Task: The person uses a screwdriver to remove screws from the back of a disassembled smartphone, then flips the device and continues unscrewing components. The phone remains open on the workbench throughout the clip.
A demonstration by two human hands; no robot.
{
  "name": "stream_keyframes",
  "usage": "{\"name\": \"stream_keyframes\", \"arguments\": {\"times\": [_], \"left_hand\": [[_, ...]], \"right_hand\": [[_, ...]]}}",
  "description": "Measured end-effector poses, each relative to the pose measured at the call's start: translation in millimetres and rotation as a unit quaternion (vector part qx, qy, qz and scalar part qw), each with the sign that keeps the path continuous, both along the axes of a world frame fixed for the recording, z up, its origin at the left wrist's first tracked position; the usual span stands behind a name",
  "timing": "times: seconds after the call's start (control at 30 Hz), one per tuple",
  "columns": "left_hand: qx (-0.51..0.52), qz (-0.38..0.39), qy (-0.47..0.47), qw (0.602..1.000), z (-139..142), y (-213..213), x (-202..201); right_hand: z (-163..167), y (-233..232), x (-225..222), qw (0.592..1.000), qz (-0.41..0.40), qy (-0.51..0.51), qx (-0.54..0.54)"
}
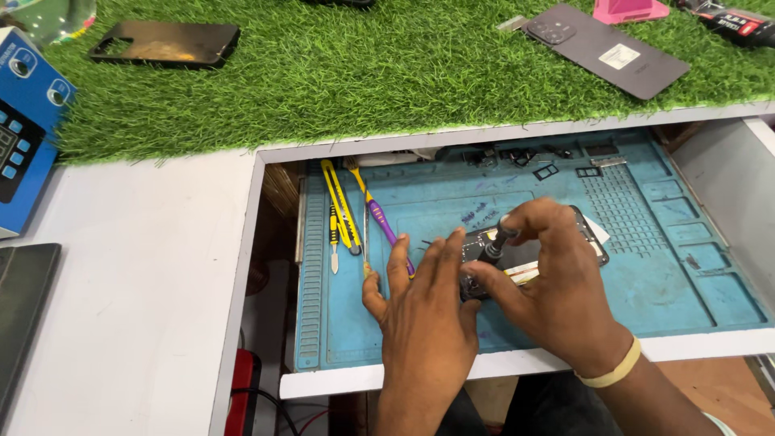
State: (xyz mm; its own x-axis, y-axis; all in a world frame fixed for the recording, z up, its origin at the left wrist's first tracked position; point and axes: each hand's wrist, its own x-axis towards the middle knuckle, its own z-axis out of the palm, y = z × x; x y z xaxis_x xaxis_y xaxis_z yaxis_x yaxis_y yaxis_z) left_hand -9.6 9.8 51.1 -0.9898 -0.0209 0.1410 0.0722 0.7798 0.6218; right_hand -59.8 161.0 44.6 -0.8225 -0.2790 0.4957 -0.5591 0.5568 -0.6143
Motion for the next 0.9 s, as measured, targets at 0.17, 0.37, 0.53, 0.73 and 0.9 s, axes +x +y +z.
{"name": "stream_keyframes", "arguments": {"times": [0.17,0.37,0.53,0.73,0.9], "left_hand": [[0.022,-0.010,-0.036,0.999,-0.3,-0.7,-2.9],[0.012,-0.015,-0.057,0.998,0.5,-0.2,-4.8],[-0.018,-0.024,-0.029,0.999,-0.7,-0.8,-6.5],[-0.018,-0.019,-0.071,0.997,2.2,-0.6,-10.0],[-0.045,-0.045,-0.095,0.993,8.2,-11.7,-14.1]], "right_hand": [[2.8,6.4,1.2,0.904,0.227,-0.201,-0.300],[-5.6,7.5,-0.2,1.000,0.007,-0.023,-0.005],[-7.6,11.4,3.1,0.925,0.227,-0.151,-0.265],[-9.8,11.0,-2.7,0.962,0.082,-0.128,-0.228],[-5.8,52.7,-13.3,0.963,0.030,-0.081,-0.254]]}}
